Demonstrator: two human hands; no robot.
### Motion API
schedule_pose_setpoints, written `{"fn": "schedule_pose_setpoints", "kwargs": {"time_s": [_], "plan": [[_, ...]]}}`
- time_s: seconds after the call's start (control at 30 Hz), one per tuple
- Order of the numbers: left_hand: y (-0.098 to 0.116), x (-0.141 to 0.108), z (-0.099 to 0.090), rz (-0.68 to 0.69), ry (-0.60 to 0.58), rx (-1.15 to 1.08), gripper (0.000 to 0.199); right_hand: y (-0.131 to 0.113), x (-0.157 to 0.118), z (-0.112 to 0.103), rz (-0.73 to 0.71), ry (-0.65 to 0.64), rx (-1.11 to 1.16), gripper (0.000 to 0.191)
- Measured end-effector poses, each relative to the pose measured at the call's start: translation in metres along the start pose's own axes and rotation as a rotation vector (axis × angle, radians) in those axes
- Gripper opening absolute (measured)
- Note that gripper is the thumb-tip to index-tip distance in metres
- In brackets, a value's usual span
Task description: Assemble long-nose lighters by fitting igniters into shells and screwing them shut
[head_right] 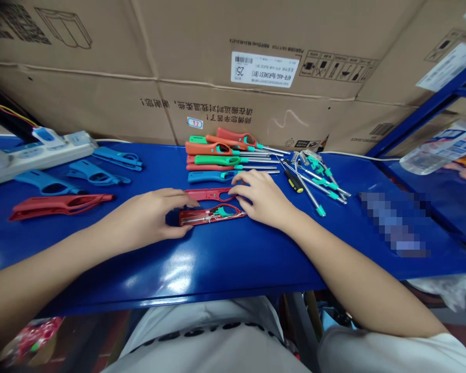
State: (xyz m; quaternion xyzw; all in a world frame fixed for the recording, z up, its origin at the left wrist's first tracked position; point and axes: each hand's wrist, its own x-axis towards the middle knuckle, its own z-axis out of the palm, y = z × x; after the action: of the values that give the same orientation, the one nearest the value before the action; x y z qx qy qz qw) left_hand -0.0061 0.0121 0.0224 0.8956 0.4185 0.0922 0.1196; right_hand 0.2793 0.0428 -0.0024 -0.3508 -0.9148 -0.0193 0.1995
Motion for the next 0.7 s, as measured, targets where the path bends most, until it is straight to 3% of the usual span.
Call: {"fn": "schedule_pose_setpoints", "kwargs": {"time_s": [0.17,0.7], "plan": [[-0.0022,0.0017,0.003,0.022,0.003,-0.069,0.022,0.0012,-0.0002,0.0016,0.002,-0.063,0.022,0.017],[-0.005,0.0007,0.0092,0.102,0.044,-0.034,0.025,-0.0026,0.0032,-0.0022,0.06,-0.111,0.008,0.006]]}}
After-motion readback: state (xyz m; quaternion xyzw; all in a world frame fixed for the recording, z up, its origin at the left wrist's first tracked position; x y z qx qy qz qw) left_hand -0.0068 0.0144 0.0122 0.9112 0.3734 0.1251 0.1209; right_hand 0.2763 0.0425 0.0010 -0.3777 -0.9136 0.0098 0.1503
